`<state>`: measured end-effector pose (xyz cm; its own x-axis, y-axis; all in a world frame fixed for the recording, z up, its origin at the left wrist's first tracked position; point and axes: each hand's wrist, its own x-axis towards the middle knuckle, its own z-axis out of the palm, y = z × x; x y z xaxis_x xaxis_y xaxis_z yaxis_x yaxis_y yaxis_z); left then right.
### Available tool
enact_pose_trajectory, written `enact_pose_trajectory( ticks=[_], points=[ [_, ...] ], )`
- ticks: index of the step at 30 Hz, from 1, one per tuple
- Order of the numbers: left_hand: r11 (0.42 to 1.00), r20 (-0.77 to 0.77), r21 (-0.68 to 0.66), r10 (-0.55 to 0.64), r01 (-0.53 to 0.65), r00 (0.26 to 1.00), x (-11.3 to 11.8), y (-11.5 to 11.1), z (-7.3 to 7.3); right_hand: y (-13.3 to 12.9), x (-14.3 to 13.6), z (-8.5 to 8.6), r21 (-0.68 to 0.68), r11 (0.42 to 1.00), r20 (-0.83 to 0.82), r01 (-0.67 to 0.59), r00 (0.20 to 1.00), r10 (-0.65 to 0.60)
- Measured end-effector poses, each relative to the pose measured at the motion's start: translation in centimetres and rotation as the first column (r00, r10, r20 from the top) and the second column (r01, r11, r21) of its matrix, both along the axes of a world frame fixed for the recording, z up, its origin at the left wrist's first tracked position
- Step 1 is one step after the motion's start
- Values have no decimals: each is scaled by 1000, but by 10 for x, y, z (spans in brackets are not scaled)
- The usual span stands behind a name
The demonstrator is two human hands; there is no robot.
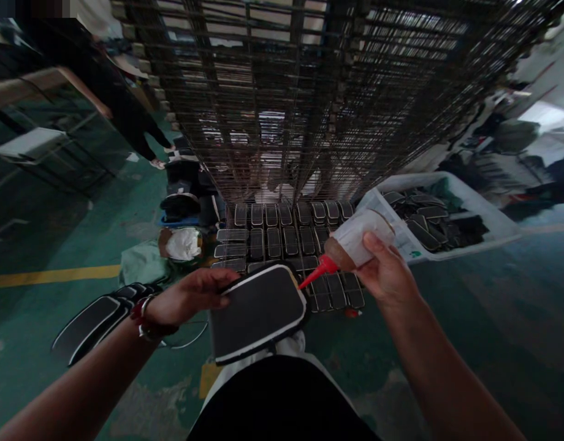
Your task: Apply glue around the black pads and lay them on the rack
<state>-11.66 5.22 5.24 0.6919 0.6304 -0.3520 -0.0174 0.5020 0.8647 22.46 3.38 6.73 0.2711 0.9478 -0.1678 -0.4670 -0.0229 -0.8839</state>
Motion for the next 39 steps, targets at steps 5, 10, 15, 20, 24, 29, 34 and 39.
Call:
enact_pose_trajectory(
  ticks=[5, 10, 15, 20, 24, 29, 34, 39],
  points=[
    [1000, 28, 14, 25, -26, 999, -5, -2, -3, -15, -2, 3, 4, 1000, -15, 27, 1000, -27],
    [998, 32, 23, 53, -54, 998, -5, -6, -4, -26, -6, 2, -98, 994, -85, 56, 994, -65],
    [998, -12, 12, -59, 59, 998, 0, -13, 0, -20, -12, 3, -49, 997, -131, 61, 989, -67],
    [992, -41, 22, -121, 122, 992, 2, -17, 5, -18, -15, 2, -2, 998, -80, 59, 995, -59],
    [998, -12, 21, -66, 66, 998, 0, -21, 5, -26, -14, 1, -5, 999, -57, 33, 998, -33],
    [1000, 26, -5, -2, 2, 1000, -3, -25, 1, -39, -14, 1, -22, 999, -40, 30, 999, -31],
    [998, 32, -18, 58, -58, 998, -5, -27, -3, -48, -12, -1, -65, 996, -78, 65, 995, -70],
    [981, 46, -40, 190, -188, 981, -3, -30, -12, -43, -9, -6, -53, 986, -139, 160, 976, -166]
  ],
)
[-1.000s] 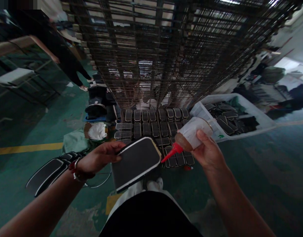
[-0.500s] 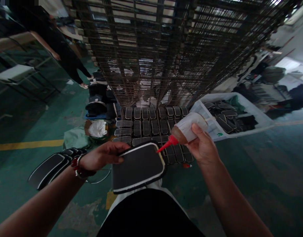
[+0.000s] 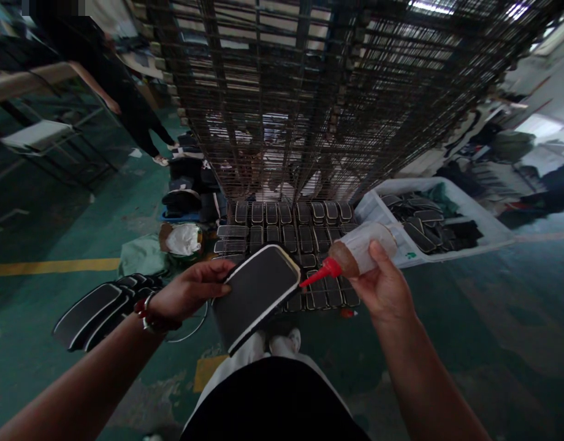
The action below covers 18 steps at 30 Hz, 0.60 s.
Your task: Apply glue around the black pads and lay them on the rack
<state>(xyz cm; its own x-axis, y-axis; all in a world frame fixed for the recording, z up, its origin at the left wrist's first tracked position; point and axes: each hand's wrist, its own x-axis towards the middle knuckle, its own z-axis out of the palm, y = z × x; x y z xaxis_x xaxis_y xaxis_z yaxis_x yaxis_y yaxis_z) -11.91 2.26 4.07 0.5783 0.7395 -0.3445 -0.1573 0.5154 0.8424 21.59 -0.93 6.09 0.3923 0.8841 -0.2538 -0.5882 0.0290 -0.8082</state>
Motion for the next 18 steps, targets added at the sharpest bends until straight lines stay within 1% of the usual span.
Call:
enact_pose_trajectory(
  ticks=[4, 7, 12, 15, 18],
  points=[
    [999, 33, -30, 43, -42, 999, 6, -2, -7, 10, 0, -4, 77, 993, 4, 89, 996, -89],
    [997, 54, -54, 54, -51, 997, 9, -2, -11, 13, -2, -8, 111, 986, 41, 121, 991, -126],
    [996, 63, -77, 48, -43, 997, 11, 0, -15, 15, 1, -10, 76, 993, 62, 94, 993, -99],
    [998, 35, -71, 6, -3, 999, 11, 2, -13, 20, 4, -8, 94, 991, 54, 94, 994, -100],
    [999, 3, -42, -33, 34, 999, 10, 4, -10, 24, 5, -4, 93, 994, 70, 64, 995, -71]
  ],
)
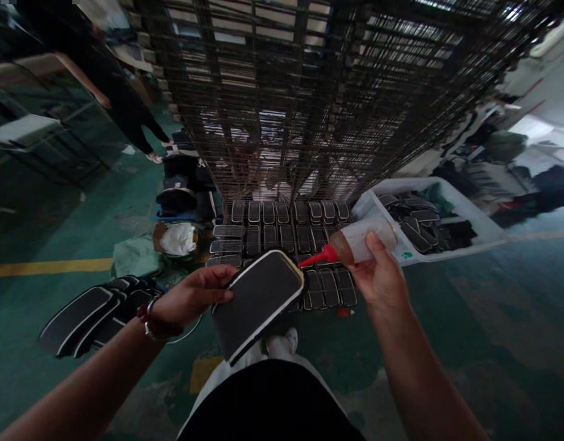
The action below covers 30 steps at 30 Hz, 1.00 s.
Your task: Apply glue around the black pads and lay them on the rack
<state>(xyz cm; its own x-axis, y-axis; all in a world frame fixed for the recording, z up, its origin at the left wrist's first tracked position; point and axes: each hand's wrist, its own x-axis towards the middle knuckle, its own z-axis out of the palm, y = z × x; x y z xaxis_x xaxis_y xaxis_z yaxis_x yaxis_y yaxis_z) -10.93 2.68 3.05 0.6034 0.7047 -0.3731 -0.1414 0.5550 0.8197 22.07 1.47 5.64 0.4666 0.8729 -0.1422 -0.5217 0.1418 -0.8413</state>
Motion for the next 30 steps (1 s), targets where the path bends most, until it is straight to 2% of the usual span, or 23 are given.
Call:
enact_pose_trajectory(
  ticks=[4, 8, 13, 17, 24, 30],
  points=[
    [1000, -21, 10, 6, -6, 1000, -2, 3, 2, -2, 1, 2, -20, 999, 31, -48, 998, 49],
    [997, -10, -10, 76, -76, 997, -1, 5, 2, -7, 2, 1, -34, 999, -4, -38, 999, 37],
    [995, 66, -41, 94, -91, 993, 9, 4, -2, -3, 0, -6, -25, 999, -49, 39, 998, -40],
    [995, 118, -48, 92, -87, 989, 19, 2, -6, -3, -3, -11, -13, 997, -25, 82, 996, -82],
    [990, 150, -94, 120, -107, 981, 26, 3, -6, -3, 1, -14, -15, 987, -23, 158, 987, -158],
    [985, 150, -119, 142, -124, 978, 31, 3, -4, -11, -6, -11, 2, 996, 33, 89, 995, -89]
  ],
)
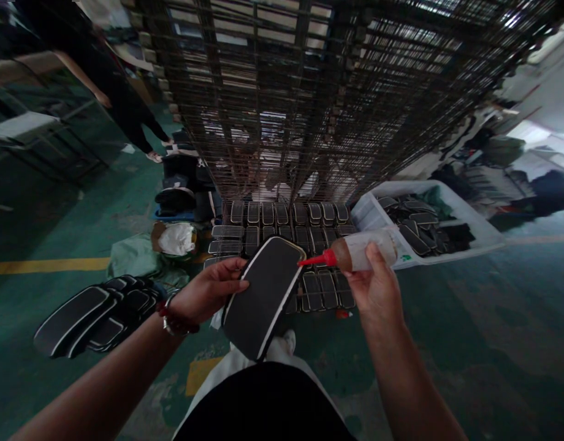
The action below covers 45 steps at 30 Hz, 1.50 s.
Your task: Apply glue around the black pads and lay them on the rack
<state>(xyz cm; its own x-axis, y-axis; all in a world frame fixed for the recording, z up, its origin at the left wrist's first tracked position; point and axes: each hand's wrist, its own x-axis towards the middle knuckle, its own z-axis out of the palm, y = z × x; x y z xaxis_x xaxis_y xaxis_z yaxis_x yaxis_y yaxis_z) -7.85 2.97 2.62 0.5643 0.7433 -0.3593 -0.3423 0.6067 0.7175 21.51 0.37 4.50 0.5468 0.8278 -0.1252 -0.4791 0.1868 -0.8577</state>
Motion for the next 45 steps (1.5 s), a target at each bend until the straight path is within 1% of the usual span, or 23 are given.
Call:
enact_pose_trajectory(
  ticks=[5, 9, 17, 22, 27, 30, 33, 38, 42, 45],
  points=[
    [999, 3, -40, 22, -22, 1000, 4, 1, 1, -9, -7, 0, -2, 1000, 64, -11, 998, 11],
    [995, -18, -68, 65, -67, 998, 6, 2, 5, -15, -11, 1, 17, 999, 102, -39, 994, 37],
    [985, -95, -104, 126, -136, 987, 12, 5, 12, -25, -22, 9, 65, 996, 134, -67, 989, 58],
    [976, -159, -132, 153, -174, 975, 13, 7, 14, -31, -29, 12, 88, 986, 169, -139, 978, 122],
    [964, -214, -151, 184, -218, 959, 16, 9, 17, -38, -30, 7, 131, 966, 218, -222, 957, 190],
    [947, -243, -165, 233, -277, 942, 17, 11, 18, -41, -30, 1, 157, 955, 264, -252, 942, 205],
    [921, -260, -173, 300, -350, 918, 17, 13, 17, -44, -30, -2, 149, 951, 286, -272, 932, 222],
    [875, -265, -214, 377, -435, 888, 16, 16, 16, -44, -31, -3, 146, 957, 280, -250, 939, 202],
    [832, -229, -312, 402, -458, 887, 15, 19, 15, -40, -30, -1, 182, 966, 241, -186, 961, 139],
    [787, -195, -400, 427, -469, 883, 15, 21, 11, -36, -29, 1, 193, 970, 246, -148, 964, 98]
  ],
)
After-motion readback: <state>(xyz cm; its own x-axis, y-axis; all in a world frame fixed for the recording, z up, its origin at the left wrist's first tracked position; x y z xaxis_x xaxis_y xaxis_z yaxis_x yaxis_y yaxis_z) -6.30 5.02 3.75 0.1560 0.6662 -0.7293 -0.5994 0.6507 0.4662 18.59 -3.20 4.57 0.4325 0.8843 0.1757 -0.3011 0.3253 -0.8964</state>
